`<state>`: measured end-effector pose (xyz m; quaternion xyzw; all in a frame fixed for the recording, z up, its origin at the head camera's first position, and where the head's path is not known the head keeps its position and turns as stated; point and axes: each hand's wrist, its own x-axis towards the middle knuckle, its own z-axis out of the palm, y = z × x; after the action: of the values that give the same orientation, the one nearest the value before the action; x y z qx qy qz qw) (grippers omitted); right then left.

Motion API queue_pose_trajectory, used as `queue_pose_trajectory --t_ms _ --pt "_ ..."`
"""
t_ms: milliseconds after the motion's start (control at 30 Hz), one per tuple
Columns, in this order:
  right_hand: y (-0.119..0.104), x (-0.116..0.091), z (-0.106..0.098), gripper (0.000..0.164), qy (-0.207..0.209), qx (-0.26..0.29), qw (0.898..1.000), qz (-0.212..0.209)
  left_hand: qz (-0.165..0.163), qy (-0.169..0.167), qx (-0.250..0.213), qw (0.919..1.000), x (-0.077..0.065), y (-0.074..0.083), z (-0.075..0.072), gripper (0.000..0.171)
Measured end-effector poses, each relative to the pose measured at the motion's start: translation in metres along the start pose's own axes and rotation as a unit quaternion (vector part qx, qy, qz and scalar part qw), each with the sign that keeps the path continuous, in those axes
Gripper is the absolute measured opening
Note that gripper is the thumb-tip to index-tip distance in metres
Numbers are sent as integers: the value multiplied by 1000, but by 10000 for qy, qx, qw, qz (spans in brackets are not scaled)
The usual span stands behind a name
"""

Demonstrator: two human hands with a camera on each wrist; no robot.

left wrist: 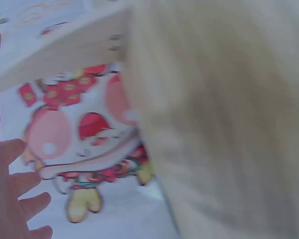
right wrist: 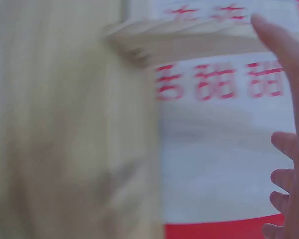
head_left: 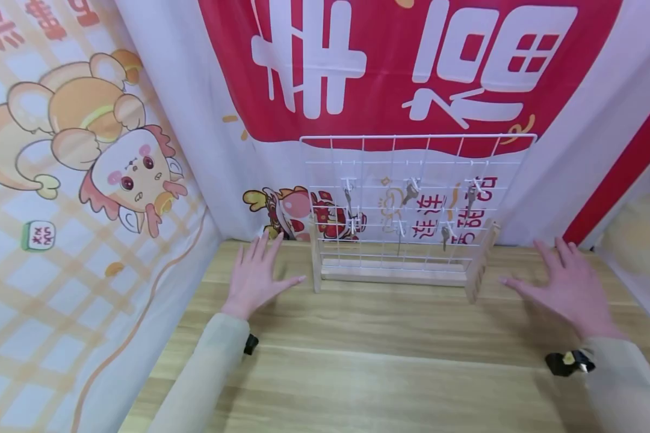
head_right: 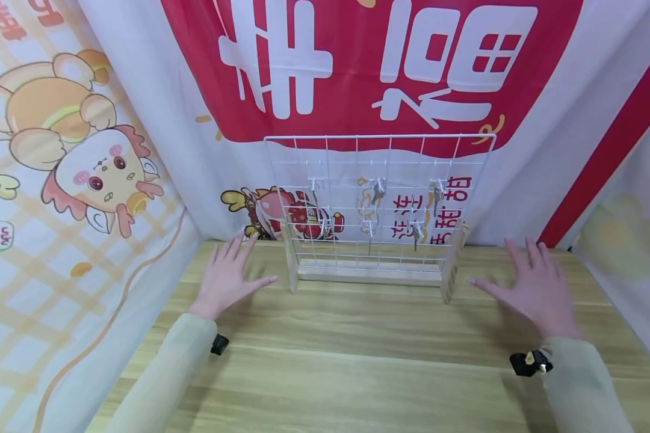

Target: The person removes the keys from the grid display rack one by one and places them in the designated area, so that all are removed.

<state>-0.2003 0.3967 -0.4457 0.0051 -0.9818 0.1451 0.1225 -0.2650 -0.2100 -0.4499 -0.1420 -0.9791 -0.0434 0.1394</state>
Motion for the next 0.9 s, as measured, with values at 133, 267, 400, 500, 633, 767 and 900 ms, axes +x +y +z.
queue_pose_trajectory --t_ms 133,267,400,500,633,767,900 --pt "-24 8 -30 108 185 771 9962 374 -139 512 -706 9961 9 15 -22 112" --pt "-54 18 -64 89 487 1950 9759 851 -314 1095 -2087 9713 15 37 -42 99" --pt "-81 34 -90 72 674 3174 9368 1308 -554 1580 -3643 9161 19 61 -59 84" --pt "-95 50 -99 66 724 3818 9106 1408 -534 1886 -4684 8615 25 77 -66 74" --pt "-109 68 -98 63 811 4230 8930 1301 -423 1994 -5591 8037 34 96 -72 65" --pt "-113 78 -86 59 1012 4482 8788 1291 -442 1846 -5968 7796 41 112 -74 59" --pt "-114 80 -75 57 1257 4742 8588 1475 -401 1772 -6221 7616 48 124 -74 55"
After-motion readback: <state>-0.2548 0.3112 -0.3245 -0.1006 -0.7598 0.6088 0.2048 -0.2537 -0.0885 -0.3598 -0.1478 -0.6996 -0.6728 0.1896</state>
